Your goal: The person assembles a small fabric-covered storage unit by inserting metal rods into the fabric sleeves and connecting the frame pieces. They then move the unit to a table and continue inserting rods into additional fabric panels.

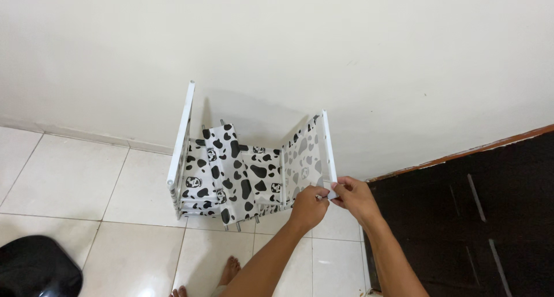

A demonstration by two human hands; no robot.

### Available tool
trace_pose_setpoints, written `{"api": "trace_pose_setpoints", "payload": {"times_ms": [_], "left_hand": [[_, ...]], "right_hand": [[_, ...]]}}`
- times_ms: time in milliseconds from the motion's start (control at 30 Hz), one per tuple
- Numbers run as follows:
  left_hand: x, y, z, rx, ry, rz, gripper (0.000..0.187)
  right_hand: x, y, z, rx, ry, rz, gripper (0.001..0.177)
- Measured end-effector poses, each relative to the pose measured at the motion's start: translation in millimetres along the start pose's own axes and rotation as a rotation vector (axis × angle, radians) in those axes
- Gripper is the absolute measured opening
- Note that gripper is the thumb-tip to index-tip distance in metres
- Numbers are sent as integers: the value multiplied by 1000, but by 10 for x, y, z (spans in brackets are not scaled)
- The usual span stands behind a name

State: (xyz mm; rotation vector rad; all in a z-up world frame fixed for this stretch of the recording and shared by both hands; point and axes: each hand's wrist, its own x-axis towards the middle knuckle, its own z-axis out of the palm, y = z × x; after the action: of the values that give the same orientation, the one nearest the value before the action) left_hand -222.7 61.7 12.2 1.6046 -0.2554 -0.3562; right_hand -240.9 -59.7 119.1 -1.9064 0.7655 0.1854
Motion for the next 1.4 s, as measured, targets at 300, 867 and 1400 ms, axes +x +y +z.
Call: {"api": "trace_pose_setpoints", "payload": {"times_ms": [300,867,1400], "left_hand": [[995,417,-291,41,189,-66,47],[2519,326,-343,175,-133,-179,64],[2499,263,-359,89,-143,-144,62]], "right_hand": [[-36,254,61,435,-39,157,34],[127,752,249,587,-166,332,51],[304,1149,329,628,-169,216,54]]}}
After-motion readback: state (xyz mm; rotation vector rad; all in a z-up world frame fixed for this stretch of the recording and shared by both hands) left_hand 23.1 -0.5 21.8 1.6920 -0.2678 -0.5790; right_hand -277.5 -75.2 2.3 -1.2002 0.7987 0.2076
